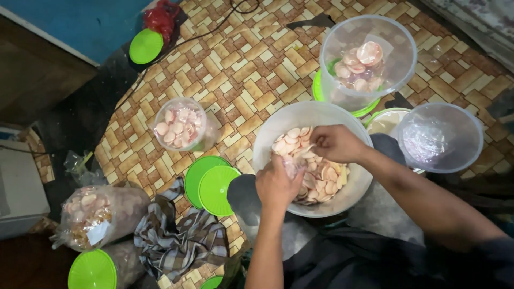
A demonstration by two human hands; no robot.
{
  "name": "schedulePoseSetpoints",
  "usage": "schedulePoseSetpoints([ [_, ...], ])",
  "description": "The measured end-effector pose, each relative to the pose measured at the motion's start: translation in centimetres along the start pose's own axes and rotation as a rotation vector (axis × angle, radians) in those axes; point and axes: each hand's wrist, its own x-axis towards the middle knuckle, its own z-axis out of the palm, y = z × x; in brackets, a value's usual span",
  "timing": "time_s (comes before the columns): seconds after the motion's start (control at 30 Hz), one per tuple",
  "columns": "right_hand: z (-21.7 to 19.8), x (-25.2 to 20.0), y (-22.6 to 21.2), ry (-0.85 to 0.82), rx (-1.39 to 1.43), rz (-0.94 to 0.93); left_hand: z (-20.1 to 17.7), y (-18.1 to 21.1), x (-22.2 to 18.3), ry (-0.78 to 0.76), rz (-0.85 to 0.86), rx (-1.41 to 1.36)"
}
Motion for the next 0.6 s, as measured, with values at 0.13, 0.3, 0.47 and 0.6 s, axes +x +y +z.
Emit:
schedulePoseSetpoints([
  [0.13,0.7,-2.2,-2.6,0.05,0.419,0.039,0.0,0.4,0.1,-0.093,-0.036,-0.008],
  [0.3,2.4,-2.1,-3.1,0.022,0.174,0.03,-0.1,0.3,-0.1,-0.122,-0.05,0.009],
  [0.47,4.7,-2.6,-2.4,0.074,-0.098,-0.096,-0.3,-0.1,-0.5,-0.184,-0.005,0.009],
  [0.6,4.8,-2.9,-3.3,0.115,-0.202,-0.259,0.1,-0.1,-0.6,-0.164,0.021,0.028],
])
